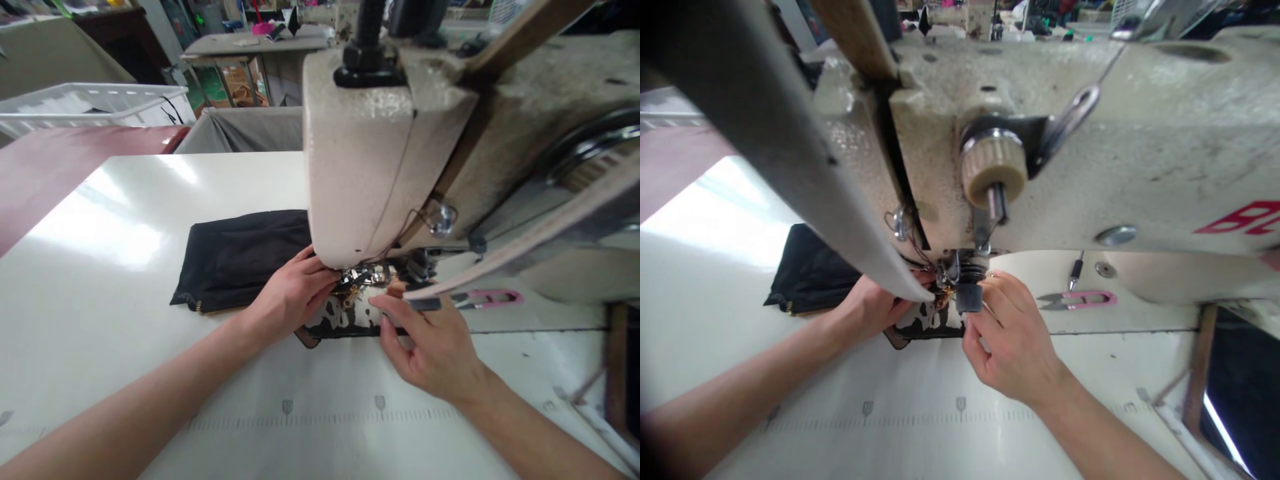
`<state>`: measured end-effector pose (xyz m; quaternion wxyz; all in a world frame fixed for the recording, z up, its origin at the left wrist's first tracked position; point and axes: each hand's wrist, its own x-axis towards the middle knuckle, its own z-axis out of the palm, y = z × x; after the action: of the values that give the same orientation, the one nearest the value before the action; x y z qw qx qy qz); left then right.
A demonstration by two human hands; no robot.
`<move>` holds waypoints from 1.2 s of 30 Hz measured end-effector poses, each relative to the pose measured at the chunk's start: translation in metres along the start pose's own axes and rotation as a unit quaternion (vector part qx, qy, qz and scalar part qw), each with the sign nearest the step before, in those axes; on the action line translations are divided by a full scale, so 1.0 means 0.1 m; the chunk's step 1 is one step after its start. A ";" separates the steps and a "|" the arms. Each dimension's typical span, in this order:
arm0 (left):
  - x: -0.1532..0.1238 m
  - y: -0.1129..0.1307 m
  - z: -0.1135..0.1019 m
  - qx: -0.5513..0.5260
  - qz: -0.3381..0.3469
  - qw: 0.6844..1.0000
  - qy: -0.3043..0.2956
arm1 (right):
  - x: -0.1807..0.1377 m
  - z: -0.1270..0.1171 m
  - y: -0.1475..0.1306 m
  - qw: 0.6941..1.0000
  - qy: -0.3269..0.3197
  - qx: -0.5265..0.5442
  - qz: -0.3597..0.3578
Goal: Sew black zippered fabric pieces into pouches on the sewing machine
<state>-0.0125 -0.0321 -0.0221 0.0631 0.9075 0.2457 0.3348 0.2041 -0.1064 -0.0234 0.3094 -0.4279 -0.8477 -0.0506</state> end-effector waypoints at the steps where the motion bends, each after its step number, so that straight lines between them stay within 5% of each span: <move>1: 0.00 0.00 0.00 -0.002 0.000 1.000 -0.001 | 0.01 0.00 0.00 1.000 -0.004 -0.001 -0.004; 6: -0.02 0.00 0.01 -0.015 -0.011 1.000 -0.010 | 0.02 0.04 -0.01 0.997 -0.073 0.006 0.009; 11: 0.00 -0.01 0.01 -0.018 -0.026 0.999 -0.026 | 0.01 0.04 0.00 1.000 -0.005 -0.011 0.029; 17: -0.01 -0.03 0.00 -0.030 -0.034 0.998 -0.037 | 0.04 0.01 -0.01 0.998 -0.045 0.041 0.018; 28: -0.07 -0.08 -0.05 -0.083 -0.066 0.991 -0.076 | 0.03 0.01 0.00 0.997 0.051 0.034 0.041; 31: -0.02 -0.11 -0.06 -0.097 -0.135 0.985 -0.039 | 0.00 0.02 0.01 0.997 0.057 0.026 0.033; 34: 0.16 -0.12 0.04 -0.001 -0.303 0.950 0.075 | -0.02 0.03 0.01 0.997 0.068 0.020 0.031; 36: 0.28 -0.12 0.12 0.082 -0.379 0.920 0.061 | -0.03 0.04 0.01 0.997 0.075 0.017 0.029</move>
<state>0.0088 -0.0076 -0.0187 0.0957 0.7261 0.6012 0.3196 0.2044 -0.1065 -0.0287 0.3812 -0.4418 -0.8100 -0.0591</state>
